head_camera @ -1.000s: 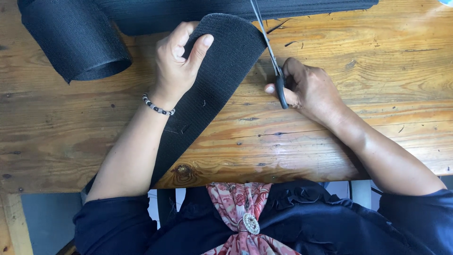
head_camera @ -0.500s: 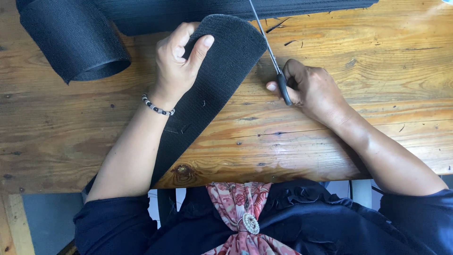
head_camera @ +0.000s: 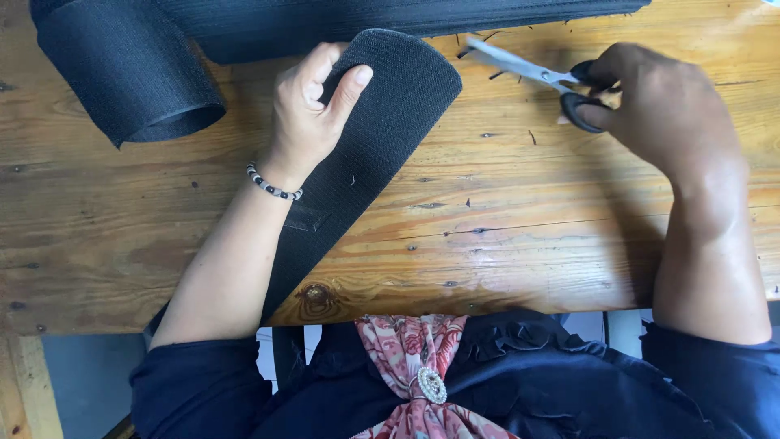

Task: Cutting a strip of black material into a specific shape using scissors

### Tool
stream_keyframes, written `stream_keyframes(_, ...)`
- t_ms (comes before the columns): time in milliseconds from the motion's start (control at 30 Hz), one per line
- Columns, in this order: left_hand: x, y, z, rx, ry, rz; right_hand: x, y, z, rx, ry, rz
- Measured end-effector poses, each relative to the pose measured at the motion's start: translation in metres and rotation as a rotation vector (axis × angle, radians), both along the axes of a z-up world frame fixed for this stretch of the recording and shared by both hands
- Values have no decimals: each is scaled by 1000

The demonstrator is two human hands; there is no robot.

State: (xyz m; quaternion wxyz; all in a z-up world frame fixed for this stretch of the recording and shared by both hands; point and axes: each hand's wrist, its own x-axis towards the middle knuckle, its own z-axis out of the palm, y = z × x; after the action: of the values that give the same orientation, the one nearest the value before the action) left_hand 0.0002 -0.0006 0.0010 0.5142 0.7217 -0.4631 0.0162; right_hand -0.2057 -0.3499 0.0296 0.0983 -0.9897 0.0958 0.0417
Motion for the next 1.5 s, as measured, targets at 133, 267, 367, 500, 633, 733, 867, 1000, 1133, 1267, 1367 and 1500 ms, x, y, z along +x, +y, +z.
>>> stream_keyframes(133, 1, -1, -2, 4, 20, -2, -3, -4, 8, -17, -26, -74)
stream_keyframes(267, 2, -1, -4, 4, 54, -31, -9, -17, 4, -111, -7, -63)
stream_keyframes(367, 1, -2, -2, 0, 52, -47, -11, -25, -6, -211, -136, 30)
stream_keyframes(500, -1, -4, -3, 9, 22, -52, 14, 19, 3, 374, -286, -17)
stream_keyframes(633, -1, -4, -2, 36, 8, -48, 30, 82, 4, 678, -265, 32)
stream_keyframes(733, -1, -3, -1, 14, 111, -93, 34, 103, -7, 1025, -226, 66)
stream_keyframes(867, 2, -4, -3, -9, 210, -128, 28, 116, -10, 1126, -329, 186)
stream_keyframes(1000, 7, -5, -7, -55, 284, -141, 23, 121, -4, 1068, -335, 267)
stream_keyframes(1133, 12, -2, -14, -18, 306, -126, 20, 119, -8, 936, -338, 377)
stream_keyframes(1267, 15, -3, -19, -52, 434, -170, 19, 121, -8, 728, -330, 490)
stream_keyframes(1367, 17, -2, -22, -29, 457, -157, 19, 124, -7, 725, -298, 498)
stream_keyframes(1500, 19, -3, -25, -6, 491, -141, 19, 124, -5, 762, -288, 506)
